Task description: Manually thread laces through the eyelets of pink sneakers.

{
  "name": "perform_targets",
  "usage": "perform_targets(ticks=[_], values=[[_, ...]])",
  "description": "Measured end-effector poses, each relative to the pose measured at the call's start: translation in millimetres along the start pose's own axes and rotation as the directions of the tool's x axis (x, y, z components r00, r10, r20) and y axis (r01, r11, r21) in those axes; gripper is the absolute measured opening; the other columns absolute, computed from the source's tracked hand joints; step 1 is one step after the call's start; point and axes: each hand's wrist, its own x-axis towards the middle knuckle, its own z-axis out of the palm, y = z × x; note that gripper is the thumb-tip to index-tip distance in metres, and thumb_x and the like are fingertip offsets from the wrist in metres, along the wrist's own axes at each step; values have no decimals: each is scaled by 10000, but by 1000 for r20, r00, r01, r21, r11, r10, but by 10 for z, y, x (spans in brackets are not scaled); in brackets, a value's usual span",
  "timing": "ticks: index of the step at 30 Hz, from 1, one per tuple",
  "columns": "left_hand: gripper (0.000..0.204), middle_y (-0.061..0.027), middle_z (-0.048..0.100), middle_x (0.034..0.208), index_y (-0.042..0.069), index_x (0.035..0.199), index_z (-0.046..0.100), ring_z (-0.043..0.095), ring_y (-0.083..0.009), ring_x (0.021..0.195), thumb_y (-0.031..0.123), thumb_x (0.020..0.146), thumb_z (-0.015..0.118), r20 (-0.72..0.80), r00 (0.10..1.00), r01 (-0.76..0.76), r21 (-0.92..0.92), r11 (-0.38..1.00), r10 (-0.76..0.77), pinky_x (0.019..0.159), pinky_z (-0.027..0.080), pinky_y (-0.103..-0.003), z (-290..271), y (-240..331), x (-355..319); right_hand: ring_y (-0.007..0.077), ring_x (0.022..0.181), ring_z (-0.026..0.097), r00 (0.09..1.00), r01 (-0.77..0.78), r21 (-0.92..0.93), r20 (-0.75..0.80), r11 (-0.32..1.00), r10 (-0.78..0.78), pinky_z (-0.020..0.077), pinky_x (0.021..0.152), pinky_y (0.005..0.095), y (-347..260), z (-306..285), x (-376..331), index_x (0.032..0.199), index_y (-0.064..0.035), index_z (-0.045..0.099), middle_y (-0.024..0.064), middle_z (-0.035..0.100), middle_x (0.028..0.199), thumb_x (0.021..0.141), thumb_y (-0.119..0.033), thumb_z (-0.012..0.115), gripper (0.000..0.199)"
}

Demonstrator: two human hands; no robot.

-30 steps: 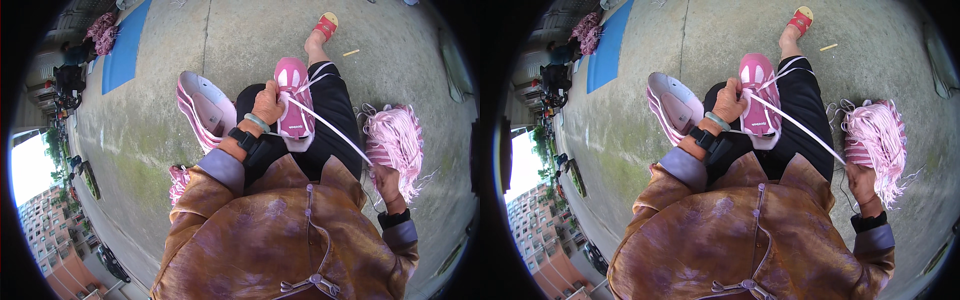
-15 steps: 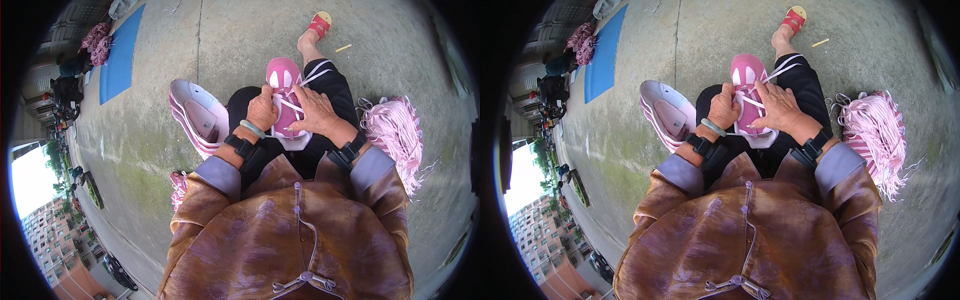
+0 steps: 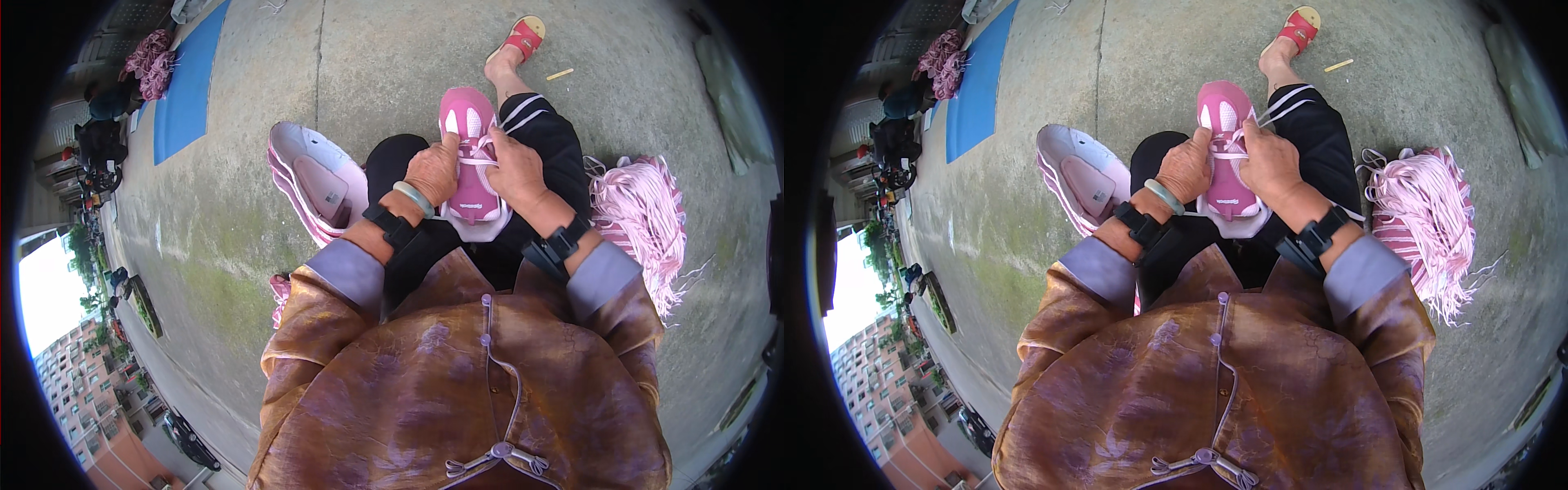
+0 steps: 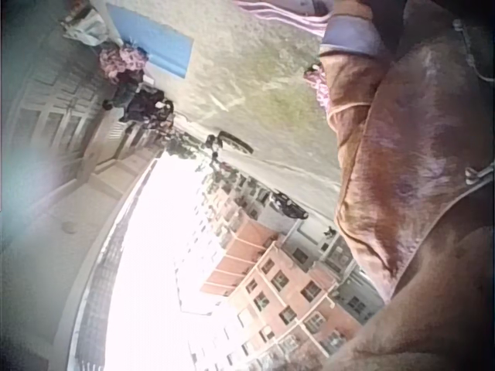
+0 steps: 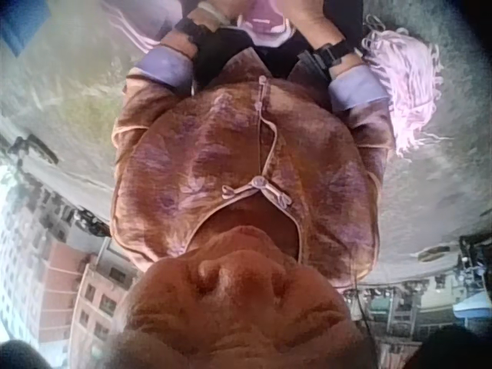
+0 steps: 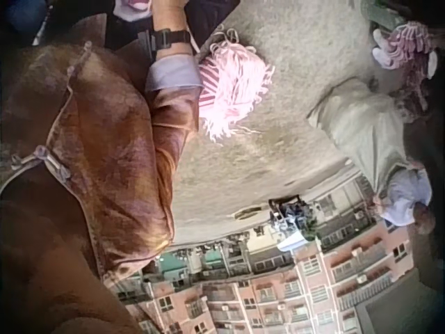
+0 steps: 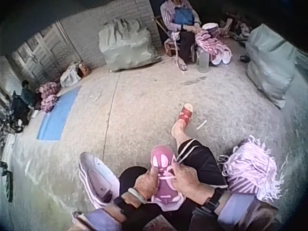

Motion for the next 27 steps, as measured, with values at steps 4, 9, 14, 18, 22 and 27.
perform_targets(ticks=[4,9,14,18,22,27], values=[[355,-234,576,765,23,976,391,575,-383,758,48,654,537,80,991,109,-61,992,-104,675,466,-446,17,-53,16,314,719,589,992,42,116,-122,992,-27,476,642,377,-20,-21,-152,1068,-8,477,170,588,815,646,-88,551,436],[373,-224,586,845,34,1019,417,579,-365,792,109,674,537,154,979,139,-43,989,-131,710,463,-442,-71,27,57,282,679,590,986,10,124,-163,992,10,480,613,351,61,-48,-184,1093,-38,495,136,593,808,626,-67,587,477],[254,-151,587,814,16,924,556,593,-285,709,52,675,586,-209,976,-131,-302,944,69,644,479,-319,-166,64,-23,320,699,582,987,62,182,-156,981,-33,477,627,389,52,-2,-157,1141,-100,449,151,574,800,638,-80,570,518],[129,-143,582,815,16,841,587,590,-284,731,-6,717,560,-273,951,-243,-370,897,145,637,479,-308,-95,-41,49,311,704,580,983,136,166,-142,977,-113,478,619,386,106,-12,-173,1148,-118,450,143,568,808,650,-69,557,512],[142,-138,571,795,20,845,574,580,-297,730,-3,705,568,-258,936,-319,-327,890,241,631,473,-324,-113,-103,112,304,710,577,973,221,164,-109,962,-205,481,636,361,150,-36,-201,1112,-123,502,125,559,812,672,-24,532,452],[86,-147,534,742,21,748,516,549,-339,735,2,669,543,-120,918,-395,-339,854,377,636,455,-389,-148,-160,233,302,686,569,950,310,160,-94,937,-299,482,629,368,161,-71,-179,1129,-143,487,111,541,791,667,-42,535,475]])
